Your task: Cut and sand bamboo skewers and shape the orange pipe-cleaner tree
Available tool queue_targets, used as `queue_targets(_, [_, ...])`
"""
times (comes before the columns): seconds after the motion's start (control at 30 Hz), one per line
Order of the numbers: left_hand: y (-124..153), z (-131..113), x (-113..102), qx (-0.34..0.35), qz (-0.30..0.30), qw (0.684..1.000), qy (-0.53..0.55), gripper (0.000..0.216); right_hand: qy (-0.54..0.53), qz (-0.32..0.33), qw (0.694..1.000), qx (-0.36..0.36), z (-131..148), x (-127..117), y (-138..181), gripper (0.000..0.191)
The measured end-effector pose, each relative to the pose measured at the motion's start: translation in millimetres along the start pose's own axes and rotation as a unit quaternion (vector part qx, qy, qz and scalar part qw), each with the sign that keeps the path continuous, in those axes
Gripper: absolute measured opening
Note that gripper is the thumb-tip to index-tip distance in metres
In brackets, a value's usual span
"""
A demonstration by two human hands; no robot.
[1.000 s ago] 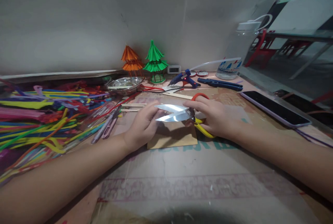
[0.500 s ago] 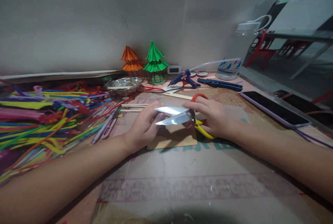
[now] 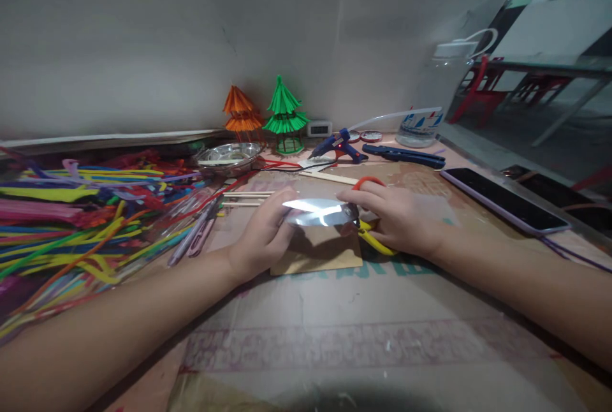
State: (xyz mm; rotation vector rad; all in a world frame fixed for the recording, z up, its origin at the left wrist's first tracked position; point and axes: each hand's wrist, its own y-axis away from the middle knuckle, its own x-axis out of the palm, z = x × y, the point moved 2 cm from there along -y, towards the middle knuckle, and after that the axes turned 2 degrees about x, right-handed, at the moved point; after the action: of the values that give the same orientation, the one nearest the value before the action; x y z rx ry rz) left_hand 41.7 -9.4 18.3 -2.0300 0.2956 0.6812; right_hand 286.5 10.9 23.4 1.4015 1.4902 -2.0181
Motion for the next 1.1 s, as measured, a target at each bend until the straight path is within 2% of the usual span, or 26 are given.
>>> queue_targets(0.1, [-1,-1,0,-0.014,-0.017,1.0,-0.002,0.031,-0.049,0.006,0.998,0.032,-2,4,1,0.04])
queue_targets(0.17, [-1,-2,0,-0.037,-0.025,0.999,-0.005,0.033,-0.089,-0.017,0.993,0.081,-5,6,0,0.04])
queue_targets(0.3, [0,-3,-1,-0.063,-0.046,0.997,0.0,0.037,-0.136,-0.099,0.961,0.217,-17,6,-2,0.047])
queue_targets(0.43, [-1,-2,-4,-0.054,-0.076,0.996,-0.012,0.033,-0.146,-0.105,0.941,0.286,-29,9,-3,0.047])
queue_targets(0.5, [-6,-1,-9,-0.03,-0.054,0.996,-0.059,0.029,-0.148,-0.108,0.939,0.293,-31,11,-4,0.047])
queue_targets(0.6, [-16,14,-19,-0.016,0.029,0.982,-0.188,0.024,-0.14,-0.094,0.943,0.287,-30,12,-5,0.048])
queue_targets(0.73, [-20,60,-33,-0.109,0.125,0.934,-0.317,0.025,-0.124,-0.061,0.958,0.251,-23,11,-7,0.049])
queue_targets(0.83, [-16,85,-38,-0.135,0.143,0.924,-0.328,0.024,-0.12,-0.047,0.967,0.22,-21,11,-7,0.048])
queue_targets(0.9, [-13,89,-38,-0.128,0.145,0.925,-0.327,0.026,-0.127,-0.049,0.967,0.215,-21,11,-7,0.048])
queue_targets(0.97, [-15,84,-37,-0.101,0.144,0.93,-0.322,0.027,-0.141,-0.065,0.958,0.24,-23,12,-7,0.046])
queue_targets(1.1, [-31,74,-28,-0.026,0.163,0.936,-0.31,0.023,-0.204,-0.127,0.918,0.314,-31,13,-7,0.044])
